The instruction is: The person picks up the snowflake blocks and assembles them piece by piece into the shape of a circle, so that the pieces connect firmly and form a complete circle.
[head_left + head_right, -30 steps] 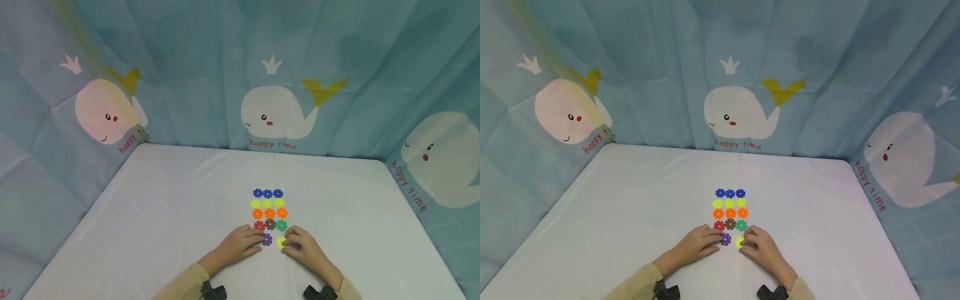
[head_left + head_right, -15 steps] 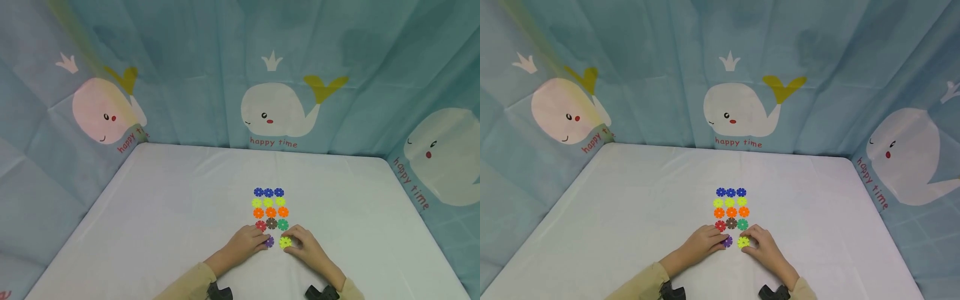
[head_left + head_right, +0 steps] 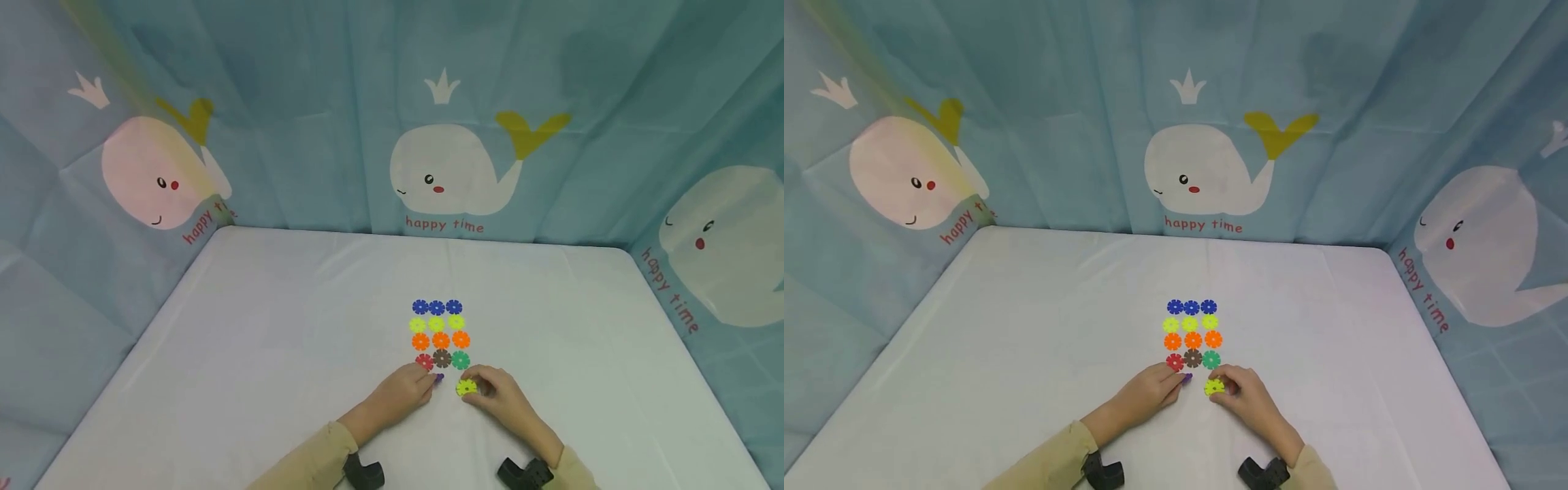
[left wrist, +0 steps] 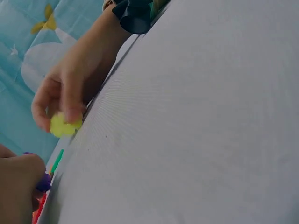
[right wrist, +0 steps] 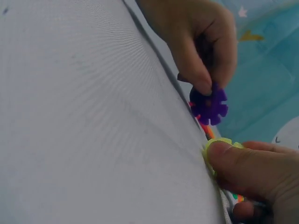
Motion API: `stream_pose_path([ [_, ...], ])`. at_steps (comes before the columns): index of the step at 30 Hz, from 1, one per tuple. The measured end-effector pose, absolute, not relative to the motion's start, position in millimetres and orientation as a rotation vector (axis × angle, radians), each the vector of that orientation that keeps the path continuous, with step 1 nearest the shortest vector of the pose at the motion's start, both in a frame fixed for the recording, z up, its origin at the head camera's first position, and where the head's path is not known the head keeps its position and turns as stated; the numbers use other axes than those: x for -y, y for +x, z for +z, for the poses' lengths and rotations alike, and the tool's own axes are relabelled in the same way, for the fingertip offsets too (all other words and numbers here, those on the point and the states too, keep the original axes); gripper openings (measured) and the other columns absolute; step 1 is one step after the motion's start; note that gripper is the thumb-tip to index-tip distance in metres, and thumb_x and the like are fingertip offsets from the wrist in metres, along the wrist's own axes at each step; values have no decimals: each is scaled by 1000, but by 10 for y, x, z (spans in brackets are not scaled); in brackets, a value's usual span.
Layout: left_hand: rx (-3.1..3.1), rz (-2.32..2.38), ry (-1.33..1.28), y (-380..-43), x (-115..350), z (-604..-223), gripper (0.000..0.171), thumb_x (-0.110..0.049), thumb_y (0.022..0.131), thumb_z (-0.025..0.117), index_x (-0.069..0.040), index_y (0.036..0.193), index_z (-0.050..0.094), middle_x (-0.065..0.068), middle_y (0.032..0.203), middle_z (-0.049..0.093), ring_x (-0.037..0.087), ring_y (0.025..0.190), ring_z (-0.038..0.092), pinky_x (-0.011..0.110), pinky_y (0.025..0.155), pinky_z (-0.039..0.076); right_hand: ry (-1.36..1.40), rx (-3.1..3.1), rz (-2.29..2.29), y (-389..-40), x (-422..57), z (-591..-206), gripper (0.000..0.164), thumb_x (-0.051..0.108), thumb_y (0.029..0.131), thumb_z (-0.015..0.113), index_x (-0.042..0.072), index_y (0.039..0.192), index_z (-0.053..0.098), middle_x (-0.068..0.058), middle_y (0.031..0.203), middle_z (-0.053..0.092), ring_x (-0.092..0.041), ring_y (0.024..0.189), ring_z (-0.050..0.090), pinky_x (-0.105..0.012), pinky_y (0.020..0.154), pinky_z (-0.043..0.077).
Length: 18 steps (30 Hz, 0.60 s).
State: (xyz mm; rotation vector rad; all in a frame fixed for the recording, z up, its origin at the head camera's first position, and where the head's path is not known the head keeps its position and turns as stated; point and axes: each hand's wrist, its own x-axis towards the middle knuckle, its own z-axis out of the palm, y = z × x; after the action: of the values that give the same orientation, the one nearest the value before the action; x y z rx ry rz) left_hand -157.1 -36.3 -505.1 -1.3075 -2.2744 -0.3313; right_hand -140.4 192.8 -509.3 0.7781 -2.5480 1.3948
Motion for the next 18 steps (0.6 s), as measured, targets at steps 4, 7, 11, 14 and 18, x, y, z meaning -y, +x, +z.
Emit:
stream_pose_path([
  [4,2292,-668,-1205,-1586,387,-5074,9,-7,80,65,-4,87,62,1,79,56,11,72,50,17,70,43,627,2481,1718,-1389,-1837,-4884,17,-5,75,67,1,89,59,-6,59,50,-12,45,41,-24,40,38],
  [7,2284,-961,-1093,-1593,415,-5081,3,-7,87,57,-4,87,58,-1,77,51,9,69,46,15,64,40,546,2416,1991,-1427,-1744,-4741,12,-7,81,60,-8,92,56,-17,63,52,-17,45,47,-26,42,42],
  [11,2273,-1172,-966,-1610,465,-5093,8,-9,91,51,-7,83,54,-4,73,44,7,64,39,15,57,35,439,2393,2182,-1581,-1624,-4758,18,0,84,60,-11,96,54,-18,70,55,-19,51,53,-28,50,47],
  [14,2265,-1294,-899,-1623,489,-5100,9,-5,88,54,-8,80,53,-6,72,43,6,62,38,16,54,35,399,2384,2220,-1682,-1551,-4806,22,3,84,61,-11,99,54,-14,70,55,-17,50,54,-29,52,48],
  [18,2289,-1446,-820,-1636,493,-5110,9,-2,86,57,-7,79,54,-7,71,44,5,61,40,18,52,36,386,2388,2269,-1694,-1472,-4845,23,3,85,60,-13,100,52,-12,67,55,-15,49,52,-28,51,48],
])
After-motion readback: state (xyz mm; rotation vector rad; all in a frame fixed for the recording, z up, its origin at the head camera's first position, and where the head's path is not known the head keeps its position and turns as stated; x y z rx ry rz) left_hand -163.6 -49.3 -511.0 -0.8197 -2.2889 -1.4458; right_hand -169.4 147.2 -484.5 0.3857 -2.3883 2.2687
